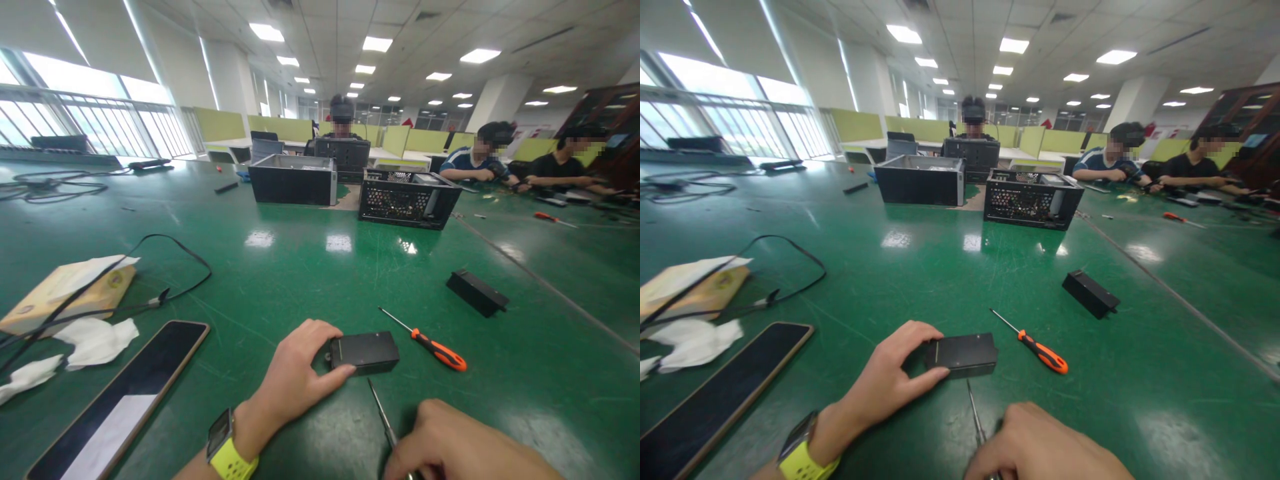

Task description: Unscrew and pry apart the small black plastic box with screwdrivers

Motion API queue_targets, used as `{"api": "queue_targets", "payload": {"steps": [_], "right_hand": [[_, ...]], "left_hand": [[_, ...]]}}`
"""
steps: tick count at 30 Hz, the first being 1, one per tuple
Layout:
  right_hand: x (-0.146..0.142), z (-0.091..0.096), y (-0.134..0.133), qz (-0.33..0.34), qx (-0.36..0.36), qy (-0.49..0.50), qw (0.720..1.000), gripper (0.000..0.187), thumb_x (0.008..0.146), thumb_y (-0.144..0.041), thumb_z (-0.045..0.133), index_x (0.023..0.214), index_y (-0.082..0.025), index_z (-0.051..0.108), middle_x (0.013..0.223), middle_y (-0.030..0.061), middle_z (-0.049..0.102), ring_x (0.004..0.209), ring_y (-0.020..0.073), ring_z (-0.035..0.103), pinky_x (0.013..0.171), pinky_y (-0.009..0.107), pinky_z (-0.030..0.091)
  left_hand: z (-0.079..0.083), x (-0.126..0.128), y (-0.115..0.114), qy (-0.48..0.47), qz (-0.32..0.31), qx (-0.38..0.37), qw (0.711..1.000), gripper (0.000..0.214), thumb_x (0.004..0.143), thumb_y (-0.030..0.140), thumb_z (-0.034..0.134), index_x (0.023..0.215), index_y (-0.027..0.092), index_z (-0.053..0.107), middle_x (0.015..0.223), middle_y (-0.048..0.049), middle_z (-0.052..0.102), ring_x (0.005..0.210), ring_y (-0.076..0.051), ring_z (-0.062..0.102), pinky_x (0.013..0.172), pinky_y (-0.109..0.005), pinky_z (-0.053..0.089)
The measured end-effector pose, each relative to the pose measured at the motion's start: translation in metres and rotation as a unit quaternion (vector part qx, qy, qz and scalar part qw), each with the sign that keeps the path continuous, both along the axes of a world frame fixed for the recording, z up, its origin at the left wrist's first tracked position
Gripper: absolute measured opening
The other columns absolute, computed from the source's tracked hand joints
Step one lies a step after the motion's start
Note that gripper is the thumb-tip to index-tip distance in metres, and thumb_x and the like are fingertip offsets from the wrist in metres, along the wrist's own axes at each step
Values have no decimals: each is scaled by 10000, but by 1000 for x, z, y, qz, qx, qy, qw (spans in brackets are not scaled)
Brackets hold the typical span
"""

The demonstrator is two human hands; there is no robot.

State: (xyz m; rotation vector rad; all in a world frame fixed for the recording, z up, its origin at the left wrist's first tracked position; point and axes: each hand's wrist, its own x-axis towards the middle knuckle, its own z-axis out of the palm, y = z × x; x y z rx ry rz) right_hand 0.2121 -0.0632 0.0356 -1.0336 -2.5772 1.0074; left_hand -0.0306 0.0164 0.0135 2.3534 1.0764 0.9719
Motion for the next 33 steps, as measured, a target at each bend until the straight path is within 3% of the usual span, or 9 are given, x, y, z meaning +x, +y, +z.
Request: {"api": "queue_targets", "payload": {"steps": [3,6,10,13,16,19,22,25,33], "right_hand": [[3,-2,7,-104,132,30,985,245,865,-437,607,911,-236,740,537,-39,558,487,113,514,502,220,384],[5,-7,19,-247,248,52,935,299,877,-376,590,1091,-185,677,791,41,666,582,136,578,561,254,481],[2,-16,33,-278,263,12,924,612,822,-388,668,1375,-194,493,1300,143,588,1031,239,649,845,379,556],[-1,-16,38,-213,259,21,942,448,843,-347,653,1254,-184,578,1202,120,661,1111,246,627,944,399,515],[9,-6,41,-224,284,63,930,358,832,-359,662,1134,-170,625,1077,105,699,985,226,662,848,341,541],[48,3,47,-367,314,68,873,344,808,-465,656,1005,-183,678,950,82,719,816,224,673,702,312,534],[108,0,58,-555,298,7,776,497,727,-624,638,956,-192,722,841,77,726,668,237,651,624,337,505],[156,-12,70,-645,243,-102,717,626,658,-715,616,972,-190,750,767,98,724,674,297,655,604,378,483],[176,-23,77,-682,189,-128,695,741,627,-758,615,1056,-159,698,917,167,725,770,374,654,634,448,468]], "left_hand": [[1,0,0,6,1,-9,1000,318,784,306,735,1059,190,625,996,-68,680,909,-245,634,814,-388,527],[2,1,0,15,-4,-14,1000,291,797,314,729,1045,191,640,974,-64,686,886,-240,641,792,-374,532],[3,0,-1,4,-56,17,998,293,807,320,736,1047,184,638,968,-68,690,882,-231,646,783,-350,534],[1,-1,-1,-25,-82,54,995,326,829,290,728,1118,191,615,1029,-81,685,938,-229,649,834,-349,535],[0,-3,-1,-49,-59,76,994,463,841,316,726,1258,212,552,1155,-107,653,1037,-249,634,896,-379,533],[-1,-6,1,-51,-23,85,995,574,811,357,757,1319,231,520,1213,-116,625,1062,-264,627,904,-402,541],[-1,-7,2,-59,-8,103,993,474,828,323,734,1260,226,564,1123,-94,659,1000,-244,644,865,-387,552],[0,-5,2,-64,-13,109,992,370,841,281,702,1192,216,604,1046,-78,676,941,-227,651,820,-364,556],[-2,-5,2,-69,-23,89,993,323,827,223,710,1137,202,620,997,-71,682,908,-223,641,796,-368,543]]}}
